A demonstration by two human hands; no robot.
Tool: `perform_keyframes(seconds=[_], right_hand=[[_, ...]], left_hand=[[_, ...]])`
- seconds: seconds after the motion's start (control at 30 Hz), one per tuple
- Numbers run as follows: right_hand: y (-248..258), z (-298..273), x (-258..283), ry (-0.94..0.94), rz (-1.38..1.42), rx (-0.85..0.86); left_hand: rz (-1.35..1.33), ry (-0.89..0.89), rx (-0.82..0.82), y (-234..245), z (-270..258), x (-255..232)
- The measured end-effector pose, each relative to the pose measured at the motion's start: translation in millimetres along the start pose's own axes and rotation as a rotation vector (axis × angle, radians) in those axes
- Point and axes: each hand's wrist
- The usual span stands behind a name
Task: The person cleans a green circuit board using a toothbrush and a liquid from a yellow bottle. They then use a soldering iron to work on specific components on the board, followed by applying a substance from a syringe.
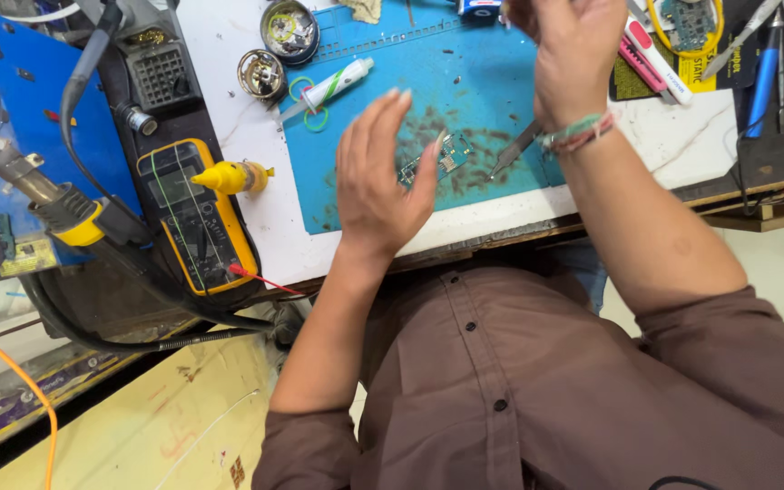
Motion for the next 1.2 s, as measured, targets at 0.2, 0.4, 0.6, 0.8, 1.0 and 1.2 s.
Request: perform_keyframes(seconds=[0.2, 0.4, 0.6, 0.8, 1.0, 1.2], right_hand=[[-21, -84, 27, -0.161, -0.138, 0.088], [24, -135, 0, -0.043, -0.225, -0.002], [46, -126, 13, 0.218, -0.454, -0.188], [36, -107, 38, 0.069, -1.064, -0.007], [29, -119, 19, 0.067, -0.660, 0.043], [21, -129, 3, -0.125, -0.286, 0.049]], left_hand=[[0.336, -0.229, 0.157, -22, 37, -10], [0.351, -0.247, 0.229, -28, 13, -6], [0.514, -0.063, 0.174, -3, 13, 40], [0.580, -0.040, 0.294, 8, 18, 73], [0.480, -0.068, 0.255, 11, 17, 77], [0.134, -0.089, -0.013, 8, -6, 38]])
Point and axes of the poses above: each hand's wrist, its own z-axis towards the middle knuckle, its own y-axis out of the back of the hand, x = y × z, and after that the axes turned 13 degrees about -y, right-handed
